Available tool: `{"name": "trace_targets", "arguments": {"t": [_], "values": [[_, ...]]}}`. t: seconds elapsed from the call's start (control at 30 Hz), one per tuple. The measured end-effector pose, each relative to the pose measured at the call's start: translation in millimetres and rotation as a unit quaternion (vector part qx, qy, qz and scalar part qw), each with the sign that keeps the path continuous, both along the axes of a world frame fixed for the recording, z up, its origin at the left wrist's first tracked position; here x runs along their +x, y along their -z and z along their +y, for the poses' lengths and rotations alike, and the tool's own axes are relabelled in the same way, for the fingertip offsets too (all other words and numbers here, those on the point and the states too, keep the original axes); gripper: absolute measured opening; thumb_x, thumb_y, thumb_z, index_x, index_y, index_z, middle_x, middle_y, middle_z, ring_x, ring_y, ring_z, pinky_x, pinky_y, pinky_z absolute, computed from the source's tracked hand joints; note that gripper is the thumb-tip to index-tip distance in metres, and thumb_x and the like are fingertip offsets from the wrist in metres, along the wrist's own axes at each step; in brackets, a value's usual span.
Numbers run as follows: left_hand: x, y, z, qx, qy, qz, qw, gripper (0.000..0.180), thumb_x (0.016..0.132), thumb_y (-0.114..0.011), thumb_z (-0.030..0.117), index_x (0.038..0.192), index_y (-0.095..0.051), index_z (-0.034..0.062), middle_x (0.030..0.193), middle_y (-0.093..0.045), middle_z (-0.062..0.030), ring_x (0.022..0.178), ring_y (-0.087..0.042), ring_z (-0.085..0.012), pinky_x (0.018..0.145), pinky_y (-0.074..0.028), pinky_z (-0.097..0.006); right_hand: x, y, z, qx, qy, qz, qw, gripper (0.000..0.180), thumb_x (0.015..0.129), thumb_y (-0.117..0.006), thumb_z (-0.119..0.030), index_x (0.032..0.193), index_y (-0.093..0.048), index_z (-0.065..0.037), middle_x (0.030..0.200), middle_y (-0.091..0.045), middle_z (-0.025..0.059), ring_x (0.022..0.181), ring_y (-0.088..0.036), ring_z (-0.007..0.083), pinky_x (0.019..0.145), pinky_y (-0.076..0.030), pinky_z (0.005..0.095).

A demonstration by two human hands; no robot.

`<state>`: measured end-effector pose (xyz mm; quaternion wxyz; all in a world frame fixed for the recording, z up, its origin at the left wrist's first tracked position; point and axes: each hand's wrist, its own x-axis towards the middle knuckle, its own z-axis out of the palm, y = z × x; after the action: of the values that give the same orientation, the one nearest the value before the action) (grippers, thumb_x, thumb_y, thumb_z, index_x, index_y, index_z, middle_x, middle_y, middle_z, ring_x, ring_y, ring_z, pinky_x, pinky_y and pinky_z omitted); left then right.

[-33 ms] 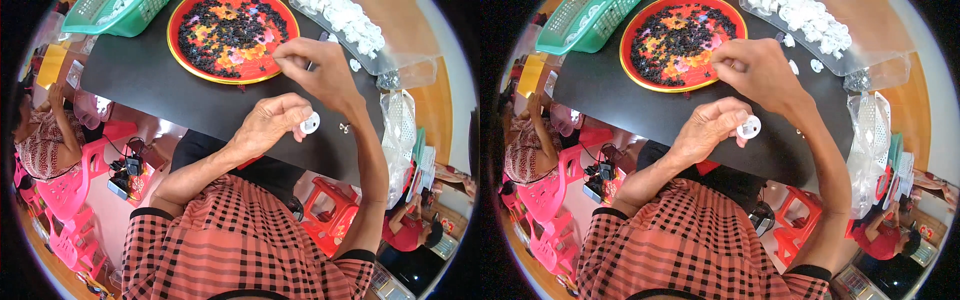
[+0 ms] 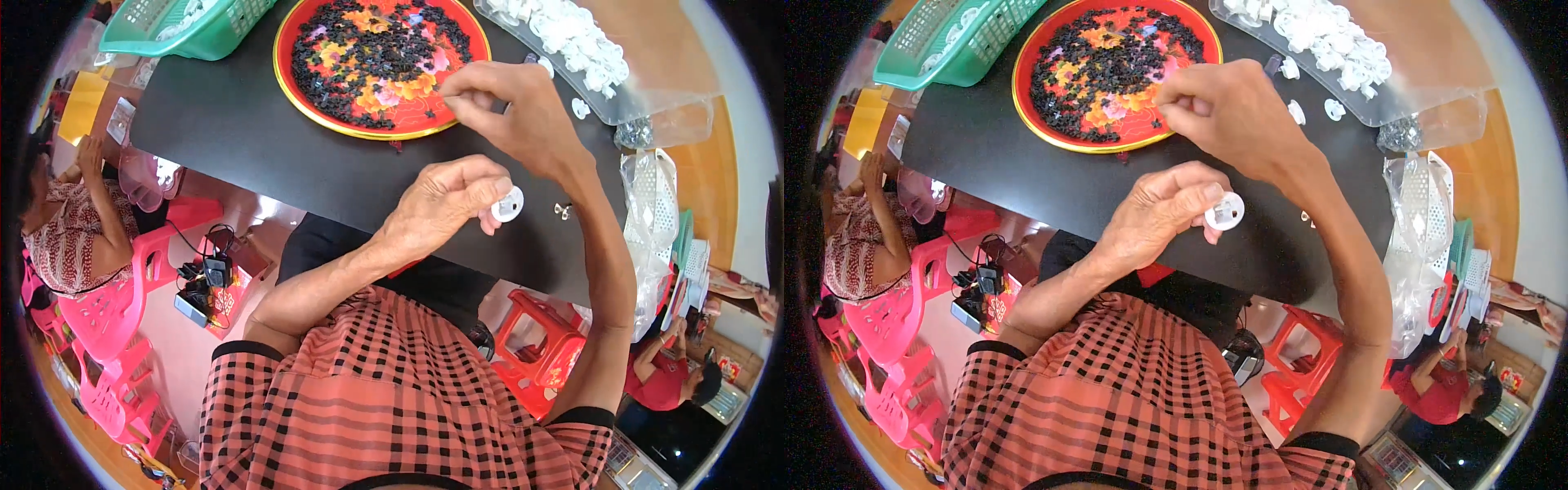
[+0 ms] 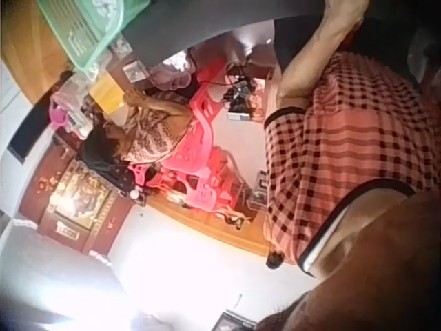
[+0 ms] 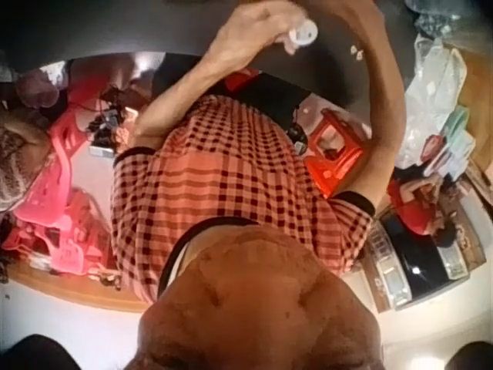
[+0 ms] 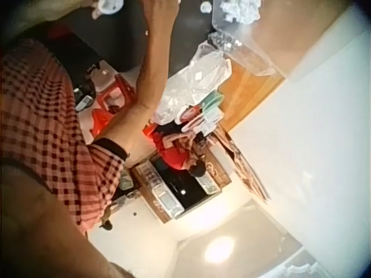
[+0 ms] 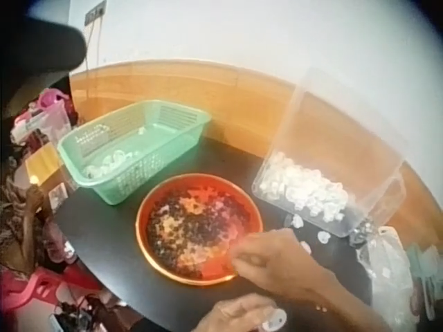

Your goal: The person assembles small plastic and metal components into a white circular plastic housing unit at a table, using a screwdriver to secure the parts.

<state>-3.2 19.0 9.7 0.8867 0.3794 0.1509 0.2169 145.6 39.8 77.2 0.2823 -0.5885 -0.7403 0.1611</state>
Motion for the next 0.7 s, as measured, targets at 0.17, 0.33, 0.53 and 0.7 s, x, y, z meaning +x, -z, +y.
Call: {"name": "trace_targets", "arguments": {"t": [0.17, 0.33, 0.53, 0.7], "values": [[-1.8, -4.0, 3.1, 0.018, 0.012, 0.005, 1.0, 0.024, 0.091, -0.056, 0.021, 0.091, -0.061, -0.0021, 0.076, -0.06, -0.004, 0.063, -0.056, -0.0092, 0.059, -0.047, -0.024, -8.0, 4.9, 25.9, -0.079, -0.039, -0.088, 0.992, 0.008, 0.07, -0.061, -0.011, 0.071, -0.062, -0.003, 0.064, -0.06, 0.014, 0.063, -0.06, 0.0313, 0.058, -0.047, 0.0383], [-1.7, -1.6, 3.4, 0.03, 0.019, -0.002, 0.999, 0.023, 0.091, -0.056, 0.02, 0.091, -0.061, -0.0026, 0.075, -0.059, -0.0042, 0.063, -0.056, -0.009, 0.058, -0.048, -0.024, -13.5, 13.2, 37.5, -0.095, -0.06, -0.172, 0.979, 0.009, 0.072, -0.06, -0.01, 0.072, -0.06, -0.001, 0.061, -0.059, 0.0121, 0.054, -0.059, 0.0245, 0.054, -0.046, 0.0319], [-1.7, -3.0, 5.6, 0.051, 0.023, -0.006, 0.998, 0.024, 0.091, -0.056, 0.021, 0.091, -0.061, -0.0019, 0.075, -0.059, -0.0037, 0.063, -0.056, -0.0085, 0.058, -0.048, -0.024, -10.9, 18.2, 35.9, -0.09, 0.001, -0.064, 0.994, 0.006, 0.073, -0.061, -0.007, 0.076, -0.062, -0.001, 0.059, -0.059, 0.0068, 0.051, -0.054, 0.0122, 0.051, -0.044, 0.0276], [-3.0, -1.7, 4.9, 0.041, 0.026, -0.01, 0.999, 0.024, 0.091, -0.057, 0.023, 0.091, -0.061, -0.0012, 0.076, -0.058, -0.0033, 0.063, -0.056, -0.0084, 0.058, -0.048, -0.024, -10.4, 3.2, 34.4, -0.104, 0.01, -0.031, 0.994, 0.009, 0.071, -0.062, -0.01, 0.075, -0.064, -0.003, 0.062, -0.06, 0.0107, 0.06, -0.061, 0.0283, 0.06, -0.049, 0.0365]]}}
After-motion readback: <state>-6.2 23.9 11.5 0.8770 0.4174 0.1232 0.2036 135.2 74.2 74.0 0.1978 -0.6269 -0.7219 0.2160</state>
